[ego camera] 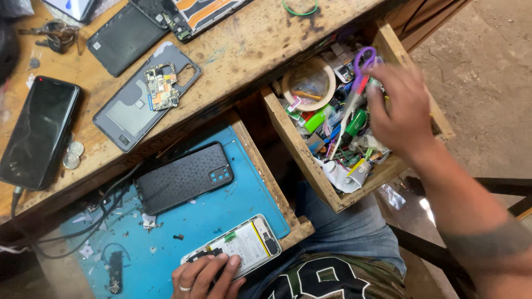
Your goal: The person uses a green screwdriver to manipulate components inside a disassembled smartphone. They then retrieve a tube of adhesive from a drawer and apply it to the phone's internal frame. Finally, the person places a light blue back cover onto the device to complete the assembly.
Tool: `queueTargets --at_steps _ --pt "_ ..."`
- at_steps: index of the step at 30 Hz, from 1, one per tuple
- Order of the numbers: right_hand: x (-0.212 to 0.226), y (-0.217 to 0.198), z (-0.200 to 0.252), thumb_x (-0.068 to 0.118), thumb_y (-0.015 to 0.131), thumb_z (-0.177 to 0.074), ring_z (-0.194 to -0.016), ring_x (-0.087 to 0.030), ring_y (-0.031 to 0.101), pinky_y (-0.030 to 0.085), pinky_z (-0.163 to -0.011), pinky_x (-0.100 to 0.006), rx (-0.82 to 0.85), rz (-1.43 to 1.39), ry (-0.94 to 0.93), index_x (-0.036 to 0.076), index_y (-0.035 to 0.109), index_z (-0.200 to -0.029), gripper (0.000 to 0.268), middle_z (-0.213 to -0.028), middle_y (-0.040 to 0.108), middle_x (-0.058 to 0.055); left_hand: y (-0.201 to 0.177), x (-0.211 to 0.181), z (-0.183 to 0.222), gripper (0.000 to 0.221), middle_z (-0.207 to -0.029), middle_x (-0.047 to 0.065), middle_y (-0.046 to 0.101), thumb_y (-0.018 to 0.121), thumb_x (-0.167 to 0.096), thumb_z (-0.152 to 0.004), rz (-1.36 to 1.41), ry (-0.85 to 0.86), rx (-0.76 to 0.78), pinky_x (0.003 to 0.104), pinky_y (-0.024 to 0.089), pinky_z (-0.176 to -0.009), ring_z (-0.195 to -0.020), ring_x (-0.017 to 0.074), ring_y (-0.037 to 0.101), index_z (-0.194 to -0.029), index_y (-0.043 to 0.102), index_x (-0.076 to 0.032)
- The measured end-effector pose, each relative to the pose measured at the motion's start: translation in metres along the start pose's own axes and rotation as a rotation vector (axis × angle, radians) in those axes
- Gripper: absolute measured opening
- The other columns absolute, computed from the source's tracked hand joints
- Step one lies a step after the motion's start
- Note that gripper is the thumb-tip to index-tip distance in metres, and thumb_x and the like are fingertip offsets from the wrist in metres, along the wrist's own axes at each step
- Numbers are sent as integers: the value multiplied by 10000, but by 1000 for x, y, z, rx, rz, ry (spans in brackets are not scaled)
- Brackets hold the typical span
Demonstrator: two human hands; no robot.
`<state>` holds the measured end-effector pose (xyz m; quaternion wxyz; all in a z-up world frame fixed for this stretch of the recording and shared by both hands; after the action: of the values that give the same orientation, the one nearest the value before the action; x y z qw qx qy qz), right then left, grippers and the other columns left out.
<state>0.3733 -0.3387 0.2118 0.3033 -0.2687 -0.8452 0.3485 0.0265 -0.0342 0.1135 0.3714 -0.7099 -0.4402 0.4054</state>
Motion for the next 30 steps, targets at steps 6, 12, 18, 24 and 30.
queueTargets --at_steps 6,12,18,24,30 --pt "-50 71 -46 174 614 -1006 -1143 -387 546 376 -848 -641 108 474 -108 35 683 -1021 156 -1086 692 -138 -7 -3 -10 519 -1128 -37 635 833 -474 -760 -36 47 -90 401 442 -873 -1063 182 550 -1202 711 -229" --pt "-63 83 -52 295 673 -996 -1113 -328 572 352 -893 -600 142 573 -118 107 708 -907 211 -987 686 -85 -11 -3 -13 541 -1146 -22 636 851 -441 -749 -3 22 -66 402 459 -887 -1084 190 566 -1223 720 -215" --pt "-63 79 -43 249 632 -1056 -1104 -257 589 346 -1015 -554 88 499 -227 76 682 -978 197 -1006 674 -82 -17 -3 -22 546 -1161 9 630 856 -413 -765 78 48 -2 403 442 -892 -1104 201 558 -1232 719 -165" --pt "-77 99 -33 177 602 -1028 -1063 -237 581 292 -1017 -576 186 695 -254 103 651 -931 132 -991 665 -71 -38 -11 -35 492 -1169 21 640 840 -329 -807 127 15 -52 402 454 -921 -1098 216 563 -1237 720 -123" --pt "-98 103 -34 212 532 -1040 -1076 -261 571 277 -1065 -603 226 557 -218 76 623 -910 209 -1017 670 -94 -59 -20 -53 440 -1152 22 666 823 -274 -830 203 -86 -13 413 456 -912 -1096 214 589 -1221 733 -95"
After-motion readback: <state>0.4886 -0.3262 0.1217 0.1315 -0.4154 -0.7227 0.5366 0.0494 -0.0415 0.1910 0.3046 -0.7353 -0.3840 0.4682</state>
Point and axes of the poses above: each hand's wrist, its own z-axis away from the middle knuckle, its own y-axis out of the palm, x = y × z, the point moved 4 cm from there along -z, towards the middle knuckle
